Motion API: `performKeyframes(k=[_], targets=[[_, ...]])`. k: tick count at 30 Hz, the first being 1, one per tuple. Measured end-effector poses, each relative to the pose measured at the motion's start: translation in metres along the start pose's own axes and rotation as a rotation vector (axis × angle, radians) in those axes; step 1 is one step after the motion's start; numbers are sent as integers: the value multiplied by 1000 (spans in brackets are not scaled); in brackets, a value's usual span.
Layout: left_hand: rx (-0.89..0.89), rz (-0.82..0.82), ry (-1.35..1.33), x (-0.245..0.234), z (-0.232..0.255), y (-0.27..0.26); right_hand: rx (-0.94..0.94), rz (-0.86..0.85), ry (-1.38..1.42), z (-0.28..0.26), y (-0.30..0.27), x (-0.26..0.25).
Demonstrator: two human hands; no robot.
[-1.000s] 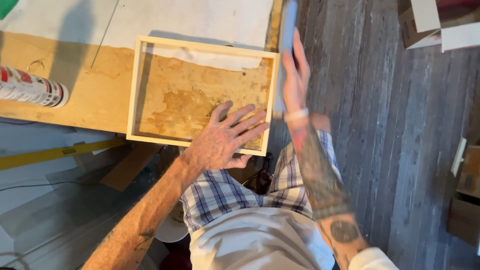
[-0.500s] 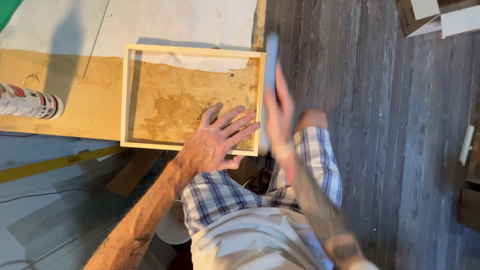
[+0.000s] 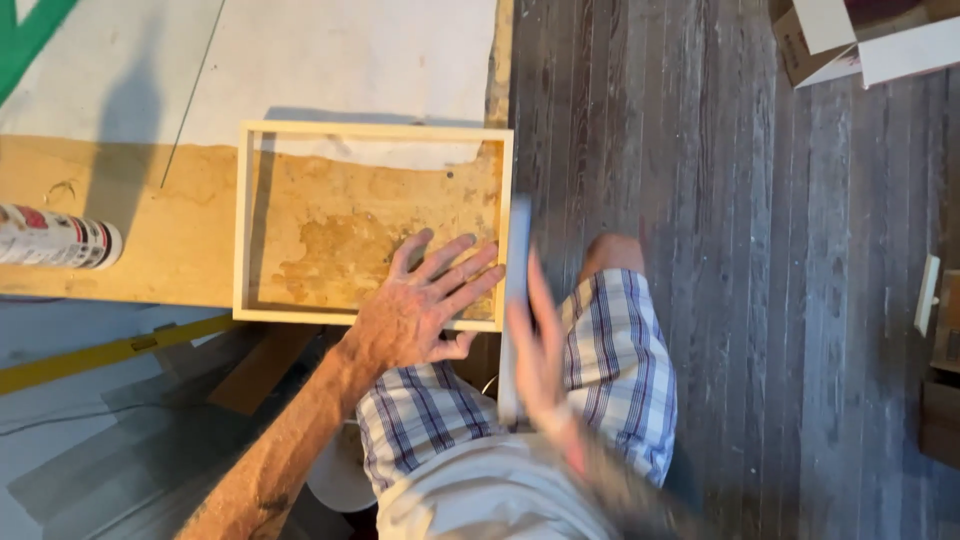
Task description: Sanding the edges and corners of a small wooden frame using a sanding block to achieve a smooth finish.
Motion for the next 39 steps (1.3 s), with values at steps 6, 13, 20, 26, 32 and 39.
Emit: performKeyframes(k=[6,13,20,26,32,39], targets=[[47,-56,50,-3,3,-2,-296,65,113,23,171,7],[-2,53,-19,-3,-3,-4,-137,84,-25,19,124,4],[40,128,-11,-14,-4,-4,-206,52,-84,-18,110,11],[-30,16,-31,0,-2,-13,-286,5,-81,1,133,10],[-52,-54,-26,1,-9,-8,-190,45,-94,-17,82,16],[35,-1,-5,0,-5,-10,-327,77,-130,18,163,3]])
Point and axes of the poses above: each hand's wrist, its own y-axis towards the middle knuckle, its own x-axis out of the palm, z = x × y, the point moved 10 cm from there along y, towards the middle knuckle, and after that the axes turned 15 degrees about -y, right-handed, at the moved point
